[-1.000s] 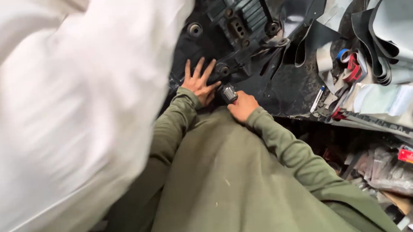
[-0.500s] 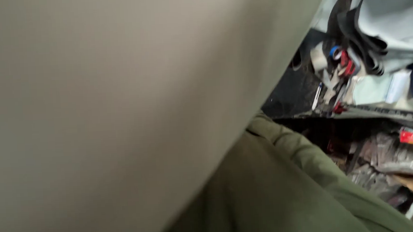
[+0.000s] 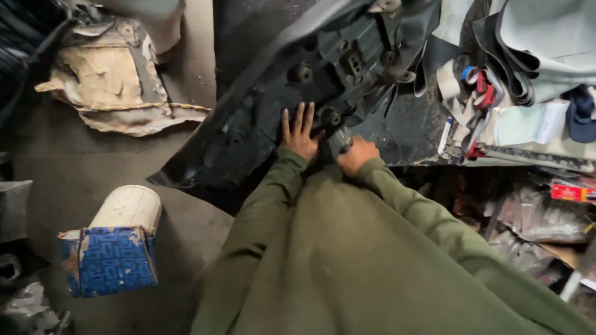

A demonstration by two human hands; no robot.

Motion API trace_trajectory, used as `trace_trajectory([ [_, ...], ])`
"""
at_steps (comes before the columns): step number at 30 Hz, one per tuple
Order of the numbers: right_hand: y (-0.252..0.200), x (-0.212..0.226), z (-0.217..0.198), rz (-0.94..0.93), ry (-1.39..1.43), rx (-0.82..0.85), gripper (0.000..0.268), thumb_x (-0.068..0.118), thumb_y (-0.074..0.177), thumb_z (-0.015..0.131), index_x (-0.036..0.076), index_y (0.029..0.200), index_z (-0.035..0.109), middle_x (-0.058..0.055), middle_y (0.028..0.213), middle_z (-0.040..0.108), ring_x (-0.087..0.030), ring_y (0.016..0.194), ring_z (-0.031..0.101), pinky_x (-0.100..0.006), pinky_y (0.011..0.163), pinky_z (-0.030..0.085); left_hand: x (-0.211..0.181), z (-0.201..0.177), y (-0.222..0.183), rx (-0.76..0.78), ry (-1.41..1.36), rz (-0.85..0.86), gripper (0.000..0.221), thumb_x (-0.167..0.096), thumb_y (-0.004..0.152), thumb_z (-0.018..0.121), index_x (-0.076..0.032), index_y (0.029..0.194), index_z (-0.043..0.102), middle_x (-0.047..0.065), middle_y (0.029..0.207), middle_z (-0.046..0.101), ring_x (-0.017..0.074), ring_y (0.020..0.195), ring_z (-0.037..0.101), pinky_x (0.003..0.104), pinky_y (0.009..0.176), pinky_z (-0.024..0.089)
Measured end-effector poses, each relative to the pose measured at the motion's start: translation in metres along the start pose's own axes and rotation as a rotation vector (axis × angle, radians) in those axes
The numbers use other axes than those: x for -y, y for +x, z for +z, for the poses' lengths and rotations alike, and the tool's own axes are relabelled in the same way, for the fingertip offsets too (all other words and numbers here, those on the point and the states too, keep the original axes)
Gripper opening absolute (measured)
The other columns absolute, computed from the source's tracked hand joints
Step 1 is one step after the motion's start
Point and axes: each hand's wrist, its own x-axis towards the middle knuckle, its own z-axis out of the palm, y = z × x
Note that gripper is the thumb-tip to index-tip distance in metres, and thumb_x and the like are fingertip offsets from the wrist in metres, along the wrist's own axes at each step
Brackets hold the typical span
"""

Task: The person fits a black vinyl cover over a motorcycle seat pan resting on their lap, pressing and stretching the material around the edges. They use a staple gun to fasten the cover to the seat base and reposition the seat repeatedly while working around it.

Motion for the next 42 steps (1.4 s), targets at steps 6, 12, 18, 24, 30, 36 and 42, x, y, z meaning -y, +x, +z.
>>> trace_trajectory([
  [6, 0.009, -0.017, 0.003, -0.018, -0.062, -0.009, 0.047, 0.031, 0.078, 0.073, 0.004, 0.116, 0.066, -0.026, 0.11, 0.072, -0.046, 0.104, 0.067, -0.051, 0.092, 0.054, -0.003, -0.011, 0.007, -0.142, -0.185, -0.002, 0.048, -0.037, 0.1, 0.058, -0.019, 0.144, 0.061, 0.016, 0.167, 0.031, 0.038, 0.154, 0.026, 0.07, 0.123, 0.019],
  [12, -0.005, -0.037, -0.055, -0.111, 0.332, 0.246, 0.05, 0.027, 0.067, 0.075, 0.008, 0.113, 0.068, -0.017, 0.103, 0.076, -0.037, 0.099, 0.073, -0.045, 0.087, 0.056, 0.001, 0.012, 0.009, -0.032, -0.174, -0.098, 0.075, -0.054, 0.101, 0.057, 0.0, 0.153, 0.049, 0.007, 0.168, 0.032, 0.0308, 0.155, 0.026, 0.064, 0.126, 0.015],
  [18, 0.024, -0.019, -0.068, -0.01, -0.071, 0.034, 0.034, 0.03, 0.077, 0.073, 0.003, 0.098, 0.075, -0.023, 0.107, 0.074, -0.044, 0.103, 0.068, -0.05, 0.091, 0.054, -0.005, 0.016, 0.011, -0.078, -0.175, -0.066, 0.066, -0.051, 0.098, 0.057, -0.004, 0.145, 0.058, 0.009, 0.168, 0.026, 0.0321, 0.155, 0.021, 0.064, 0.126, 0.013],
  [24, 0.019, -0.003, -0.075, 0.088, -0.151, 0.045, 0.038, 0.034, 0.082, 0.069, 0.005, 0.105, 0.074, -0.026, 0.109, 0.07, -0.046, 0.105, 0.065, -0.05, 0.092, 0.052, -0.02, 0.048, 0.004, -0.033, -0.001, -0.015, 0.033, -0.035, 0.098, 0.061, -0.013, 0.114, 0.078, 0.011, 0.172, 0.022, 0.0353, 0.158, 0.017, 0.064, 0.129, 0.012],
  [30, 0.017, -0.086, -0.048, -0.157, 0.129, 0.049, 0.06, 0.031, 0.067, 0.079, 0.002, 0.116, 0.064, -0.022, 0.101, 0.072, -0.037, 0.098, 0.067, -0.042, 0.086, 0.052, 0.017, -0.097, 0.034, 0.323, -0.207, -0.015, 0.036, -0.05, 0.09, 0.069, -0.028, 0.117, 0.075, 0.017, 0.172, 0.016, 0.0424, 0.158, 0.011, 0.073, 0.122, 0.004],
  [36, 0.148, -0.266, 0.076, -0.044, 0.221, 0.368, 0.043, 0.034, 0.081, 0.067, 0.003, 0.109, 0.081, -0.015, 0.1, 0.08, -0.028, 0.094, 0.074, -0.039, 0.084, 0.056, 0.016, -0.114, 0.02, 0.317, -0.226, 0.04, 0.068, -0.046, 0.075, 0.076, -0.032, 0.14, 0.061, 0.025, 0.164, 0.021, 0.0468, 0.152, 0.014, 0.076, 0.115, 0.004],
  [42, 0.057, -0.098, 0.04, -0.138, -0.084, -0.707, 0.058, 0.046, 0.076, 0.086, 0.001, 0.11, 0.074, -0.02, 0.102, 0.074, -0.035, 0.095, 0.067, -0.045, 0.08, 0.053, 0.004, -0.012, -0.031, -0.143, 0.026, -0.07, 0.081, -0.027, 0.091, 0.079, -0.007, 0.16, 0.043, 0.026, 0.15, 0.043, 0.0407, 0.141, 0.045, 0.06, 0.122, 0.032],
])
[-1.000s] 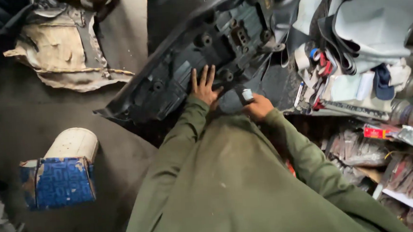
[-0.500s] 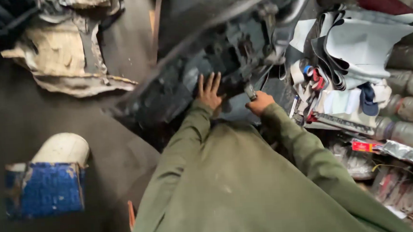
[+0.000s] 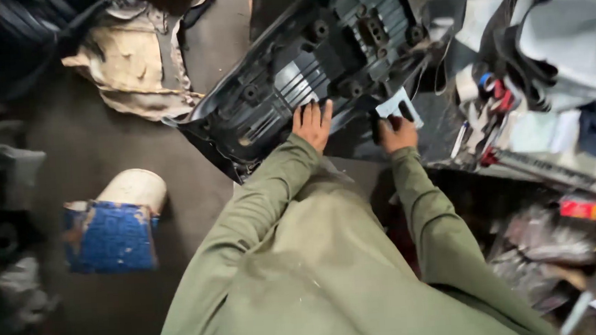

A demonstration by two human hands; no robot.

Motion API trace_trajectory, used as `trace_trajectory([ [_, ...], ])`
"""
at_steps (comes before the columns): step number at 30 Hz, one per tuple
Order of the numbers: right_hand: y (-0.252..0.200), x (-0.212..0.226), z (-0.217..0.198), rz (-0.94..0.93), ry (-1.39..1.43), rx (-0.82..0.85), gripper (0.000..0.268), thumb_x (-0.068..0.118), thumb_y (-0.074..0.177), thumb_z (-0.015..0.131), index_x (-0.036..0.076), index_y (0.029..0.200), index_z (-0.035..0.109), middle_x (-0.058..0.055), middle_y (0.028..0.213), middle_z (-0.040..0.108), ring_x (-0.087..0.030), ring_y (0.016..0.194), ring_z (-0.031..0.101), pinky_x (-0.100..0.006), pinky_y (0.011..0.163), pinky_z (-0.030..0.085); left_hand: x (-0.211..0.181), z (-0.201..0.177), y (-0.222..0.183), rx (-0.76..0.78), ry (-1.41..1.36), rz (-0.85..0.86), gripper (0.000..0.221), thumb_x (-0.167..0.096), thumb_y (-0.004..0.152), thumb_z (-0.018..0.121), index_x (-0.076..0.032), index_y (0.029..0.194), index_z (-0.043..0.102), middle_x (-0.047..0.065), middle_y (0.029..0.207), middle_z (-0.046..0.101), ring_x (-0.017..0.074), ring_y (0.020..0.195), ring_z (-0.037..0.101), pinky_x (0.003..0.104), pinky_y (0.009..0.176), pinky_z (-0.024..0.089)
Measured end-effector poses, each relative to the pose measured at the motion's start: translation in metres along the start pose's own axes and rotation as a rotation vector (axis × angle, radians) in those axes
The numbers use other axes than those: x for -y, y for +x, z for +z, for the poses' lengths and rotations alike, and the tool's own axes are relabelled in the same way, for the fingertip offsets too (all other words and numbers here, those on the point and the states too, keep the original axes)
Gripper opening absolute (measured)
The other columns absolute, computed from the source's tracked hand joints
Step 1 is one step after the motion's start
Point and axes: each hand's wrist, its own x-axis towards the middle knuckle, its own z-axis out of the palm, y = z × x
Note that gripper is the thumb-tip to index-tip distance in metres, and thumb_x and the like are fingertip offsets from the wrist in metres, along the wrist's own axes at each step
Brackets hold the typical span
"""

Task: The person fits a black vinyl cover over a motorcycle seat pan resting on their lap, pressing and stretching the material around the edges. They use a staple gun to fasten the cover to the seat base and reposition the seat repeatedly while working around it.

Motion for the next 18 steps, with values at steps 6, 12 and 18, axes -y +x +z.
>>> trace_trajectory([
  [6, -0.03, 0.095, -0.011, 0.625, 1.534, 0.487, 0.051, 0.041, 0.102, 0.063, 0.002, 0.136, 0.061, -0.01, 0.128, 0.066, -0.022, 0.115, 0.063, -0.04, 0.089, 0.056, 0.013, -0.151, 0.077, 0.455, -0.326, -0.204, 0.103, -0.026, 0.064, 0.083, -0.002, 0.153, 0.038, 0.023, 0.131, 0.058, 0.0409, 0.119, 0.057, 0.043, 0.101, 0.048],
  [12, -0.018, 0.168, -0.184, 0.115, 1.606, 0.098, 0.057, 0.039, 0.107, 0.06, 0.002, 0.148, 0.049, -0.011, 0.146, 0.055, -0.025, 0.135, 0.053, -0.041, 0.116, 0.041, 0.065, -0.27, 0.133, 0.415, -1.118, -0.289, 0.082, -0.029, 0.078, 0.084, -0.005, 0.147, 0.047, 0.025, 0.123, 0.07, 0.0302, 0.107, 0.074, 0.041, 0.092, 0.057],
  [18, -0.04, 0.227, -0.206, -0.43, 0.979, 0.101, 0.073, 0.036, 0.09, 0.074, 0.009, 0.153, 0.049, -0.018, 0.165, 0.045, -0.039, 0.158, 0.035, -0.049, 0.132, 0.025, 0.179, -0.186, 0.1, 0.414, -1.628, -0.371, 0.07, -0.024, 0.094, 0.07, 0.002, 0.15, 0.039, 0.024, 0.133, 0.061, 0.0288, 0.113, 0.067, 0.042, 0.098, 0.055],
])
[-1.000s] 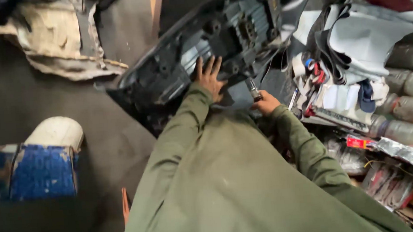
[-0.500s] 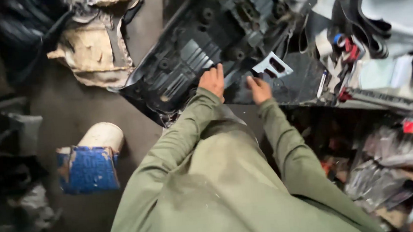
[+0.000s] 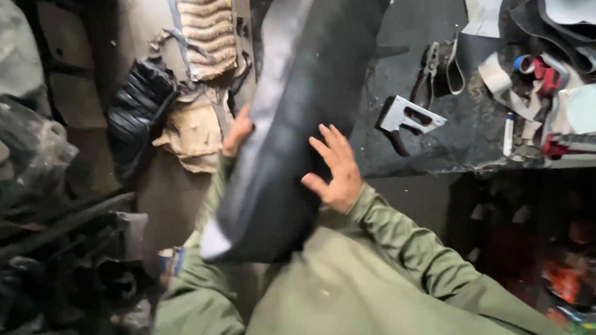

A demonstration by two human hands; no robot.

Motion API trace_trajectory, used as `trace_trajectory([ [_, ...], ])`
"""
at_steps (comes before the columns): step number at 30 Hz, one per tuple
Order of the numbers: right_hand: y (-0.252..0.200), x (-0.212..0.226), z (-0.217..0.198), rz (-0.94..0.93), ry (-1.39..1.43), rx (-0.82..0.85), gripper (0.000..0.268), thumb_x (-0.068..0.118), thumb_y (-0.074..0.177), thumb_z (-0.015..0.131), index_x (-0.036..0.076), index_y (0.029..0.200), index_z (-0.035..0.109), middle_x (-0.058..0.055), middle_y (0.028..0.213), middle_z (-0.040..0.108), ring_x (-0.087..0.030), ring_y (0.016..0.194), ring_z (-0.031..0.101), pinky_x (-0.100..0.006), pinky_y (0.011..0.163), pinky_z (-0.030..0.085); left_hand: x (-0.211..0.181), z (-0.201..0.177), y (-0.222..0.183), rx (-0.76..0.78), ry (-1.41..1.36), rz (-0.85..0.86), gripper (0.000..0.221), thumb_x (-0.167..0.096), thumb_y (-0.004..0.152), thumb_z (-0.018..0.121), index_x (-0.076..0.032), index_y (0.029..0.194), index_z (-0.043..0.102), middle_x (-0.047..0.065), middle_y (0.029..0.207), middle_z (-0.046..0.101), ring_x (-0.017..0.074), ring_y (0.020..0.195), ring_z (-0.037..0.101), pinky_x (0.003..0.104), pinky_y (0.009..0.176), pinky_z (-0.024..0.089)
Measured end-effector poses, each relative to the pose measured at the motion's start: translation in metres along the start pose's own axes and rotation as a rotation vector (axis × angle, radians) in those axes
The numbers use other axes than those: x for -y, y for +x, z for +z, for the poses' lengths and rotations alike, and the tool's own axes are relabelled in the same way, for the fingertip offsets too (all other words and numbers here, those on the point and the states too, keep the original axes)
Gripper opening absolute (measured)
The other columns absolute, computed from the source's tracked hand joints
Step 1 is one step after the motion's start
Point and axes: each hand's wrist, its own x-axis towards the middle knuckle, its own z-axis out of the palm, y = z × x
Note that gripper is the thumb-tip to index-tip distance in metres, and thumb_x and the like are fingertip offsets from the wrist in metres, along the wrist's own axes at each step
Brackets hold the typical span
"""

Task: The person fits a black vinyl cover over a motorcycle seat pan resting on their lap, pressing and stretching the material around the edges. They use a staple gun to fasten the cover to the seat base and reposition the seat repeatedly while working around it.

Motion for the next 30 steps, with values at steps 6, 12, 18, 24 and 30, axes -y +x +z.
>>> trace_trajectory([
  [6, 0.001, -0.014, 0.014, -0.097, -0.201, -0.004, 0.093, 0.043, 0.09, 0.074, 0.003, 0.162, 0.031, -0.022, 0.171, 0.018, -0.045, 0.16, 0.013, -0.065, 0.128, 0.008, 0.006, 0.045, -0.017, -0.023, -0.06, 0.037, 0.058, -0.018, 0.099, 0.066, 0.001, 0.15, 0.045, 0.019, 0.135, 0.063, 0.0241, 0.117, 0.065, 0.038, 0.102, 0.053],
  [12, -0.001, -0.058, 0.004, -0.171, -0.334, 0.098, 0.092, 0.052, 0.092, 0.071, 0.009, 0.163, 0.031, -0.024, 0.17, 0.016, -0.047, 0.159, 0.009, -0.068, 0.125, 0.008, 0.117, 0.007, -0.026, -0.059, -0.192, 0.086, 0.048, -0.013, 0.105, 0.061, 0.001, 0.15, 0.052, 0.013, 0.138, 0.064, 0.0194, 0.12, 0.063, 0.035, 0.106, 0.051],
  [18, -0.016, -0.086, 0.051, -0.257, -0.535, 0.391, 0.08, 0.057, 0.095, 0.065, 0.019, 0.161, 0.04, -0.015, 0.171, 0.025, -0.04, 0.159, 0.013, -0.068, 0.123, 0.004, 0.238, -0.128, -0.051, -0.266, 0.771, 0.184, 0.04, -0.023, 0.108, 0.06, -0.002, 0.142, 0.059, 0.012, 0.141, 0.058, 0.0227, 0.13, 0.054, 0.03, 0.112, 0.044],
  [24, 0.053, -0.085, 0.001, 0.426, -0.65, 0.122, 0.076, 0.055, 0.094, 0.053, 0.01, 0.154, 0.045, -0.018, 0.163, 0.034, -0.042, 0.151, 0.025, -0.07, 0.115, 0.009, 0.136, -0.009, -0.034, -0.972, 0.772, -0.191, 0.077, -0.067, 0.084, 0.068, -0.005, 0.13, 0.065, 0.02, 0.126, 0.068, 0.0351, 0.119, 0.064, 0.041, 0.102, 0.048],
  [30, 0.066, -0.248, -0.011, 0.621, -0.117, 0.036, 0.083, 0.069, 0.097, 0.051, 0.0, 0.144, 0.056, -0.022, 0.145, 0.061, -0.036, 0.136, 0.057, -0.043, 0.118, 0.044, 0.117, 0.037, -0.03, -1.22, 0.941, -0.32, 0.099, -0.082, 0.074, 0.072, -0.001, 0.13, 0.065, 0.023, 0.125, 0.066, 0.0395, 0.12, 0.06, 0.048, 0.103, 0.045],
])
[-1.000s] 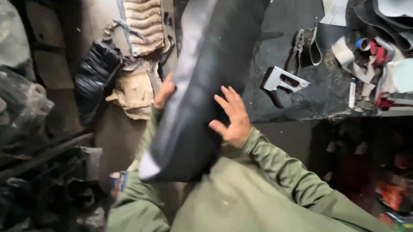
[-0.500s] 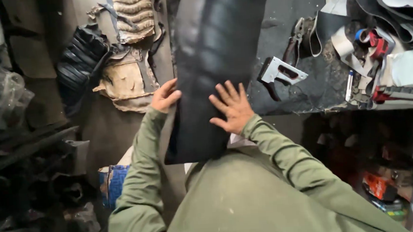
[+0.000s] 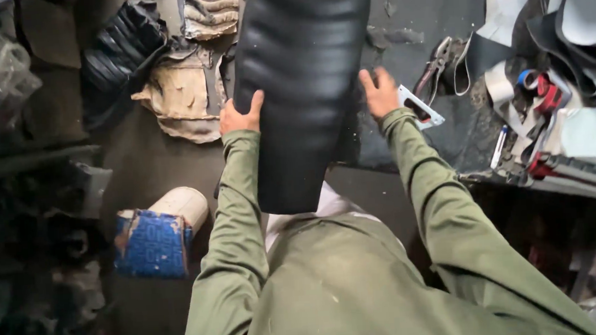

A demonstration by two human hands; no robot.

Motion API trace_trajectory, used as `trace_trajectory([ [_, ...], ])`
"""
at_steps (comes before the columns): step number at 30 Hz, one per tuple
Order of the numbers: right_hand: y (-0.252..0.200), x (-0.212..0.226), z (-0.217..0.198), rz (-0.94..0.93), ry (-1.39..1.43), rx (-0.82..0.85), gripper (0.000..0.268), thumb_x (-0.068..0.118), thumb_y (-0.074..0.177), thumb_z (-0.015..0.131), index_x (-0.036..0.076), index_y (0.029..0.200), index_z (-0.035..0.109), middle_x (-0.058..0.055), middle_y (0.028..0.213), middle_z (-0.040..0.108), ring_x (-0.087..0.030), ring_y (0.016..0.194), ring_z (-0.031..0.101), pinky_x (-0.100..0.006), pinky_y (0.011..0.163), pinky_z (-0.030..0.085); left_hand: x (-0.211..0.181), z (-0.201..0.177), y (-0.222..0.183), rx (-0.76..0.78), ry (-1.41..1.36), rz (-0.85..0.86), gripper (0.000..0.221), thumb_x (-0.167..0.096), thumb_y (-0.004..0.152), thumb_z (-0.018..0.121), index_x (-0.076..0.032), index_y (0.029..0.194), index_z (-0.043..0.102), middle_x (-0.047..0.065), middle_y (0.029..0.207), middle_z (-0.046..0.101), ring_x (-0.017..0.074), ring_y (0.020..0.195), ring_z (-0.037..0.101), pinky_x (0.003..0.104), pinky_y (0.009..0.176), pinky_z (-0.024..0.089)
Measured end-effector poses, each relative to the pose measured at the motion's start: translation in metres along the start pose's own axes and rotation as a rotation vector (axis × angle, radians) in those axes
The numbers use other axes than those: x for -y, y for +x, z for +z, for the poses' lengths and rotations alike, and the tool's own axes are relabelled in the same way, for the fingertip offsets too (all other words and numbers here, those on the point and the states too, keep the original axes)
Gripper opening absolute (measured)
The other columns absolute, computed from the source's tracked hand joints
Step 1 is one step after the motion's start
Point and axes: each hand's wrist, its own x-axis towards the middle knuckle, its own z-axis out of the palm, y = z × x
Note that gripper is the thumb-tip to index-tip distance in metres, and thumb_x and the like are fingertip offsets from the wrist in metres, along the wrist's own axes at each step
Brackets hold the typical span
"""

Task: The person fits a black vinyl cover over a motorcycle seat pan resting on their lap, pressing and stretching the material around the edges. They use a staple gun to fasten the cover to the seat base and reposition the seat repeatedly while working around it.

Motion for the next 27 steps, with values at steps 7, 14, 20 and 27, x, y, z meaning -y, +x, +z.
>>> trace_trajectory([
  [7, -0.062, 0.103, 0.038, 0.425, 1.113, -0.092, 0.081, 0.061, 0.096, 0.061, -0.008, 0.138, 0.06, -0.015, 0.137, 0.067, -0.032, 0.125, 0.063, -0.04, 0.109, 0.047, -0.046, -0.055, 0.011, 0.133, -0.148, -0.252, 0.108, -0.081, 0.05, 0.081, 0.0, 0.119, 0.071, 0.02, 0.122, 0.072, 0.0322, 0.117, 0.067, 0.042, 0.104, 0.05],
  [14, -0.1, -0.052, 0.034, 0.224, 0.326, 0.091, 0.064, 0.054, 0.109, 0.036, 0.005, 0.147, 0.052, -0.021, 0.125, 0.059, -0.033, 0.115, 0.055, -0.04, 0.101, 0.04, -0.033, -0.046, 0.007, 0.42, -0.041, 0.048, 0.104, -0.081, 0.057, 0.081, -0.002, 0.123, 0.069, 0.022, 0.124, 0.07, 0.0339, 0.117, 0.065, 0.043, 0.103, 0.049],
  [20, -0.151, 0.066, -0.016, -0.352, -0.558, 0.033, 0.042, 0.045, 0.103, 0.06, 0.011, 0.128, 0.069, -0.016, 0.125, 0.071, -0.037, 0.12, 0.065, -0.048, 0.107, 0.049, 0.006, -0.038, -0.052, 0.048, 0.035, 0.329, 0.09, -0.072, 0.073, 0.078, 0.0, 0.125, 0.065, 0.024, 0.121, 0.066, 0.0419, 0.114, 0.062, 0.049, 0.098, 0.047],
  [27, -0.109, 0.177, 0.081, -1.367, -0.796, 0.26, 0.058, 0.038, 0.097, 0.06, 0.008, 0.146, 0.055, -0.014, 0.153, 0.054, -0.036, 0.146, 0.042, -0.056, 0.122, 0.023, 0.043, -0.01, -0.059, -0.06, -0.043, 0.22, 0.05, -0.048, 0.093, 0.066, -0.002, 0.115, 0.066, 0.021, 0.109, 0.068, 0.0424, 0.103, 0.064, 0.053, 0.091, 0.049],
])
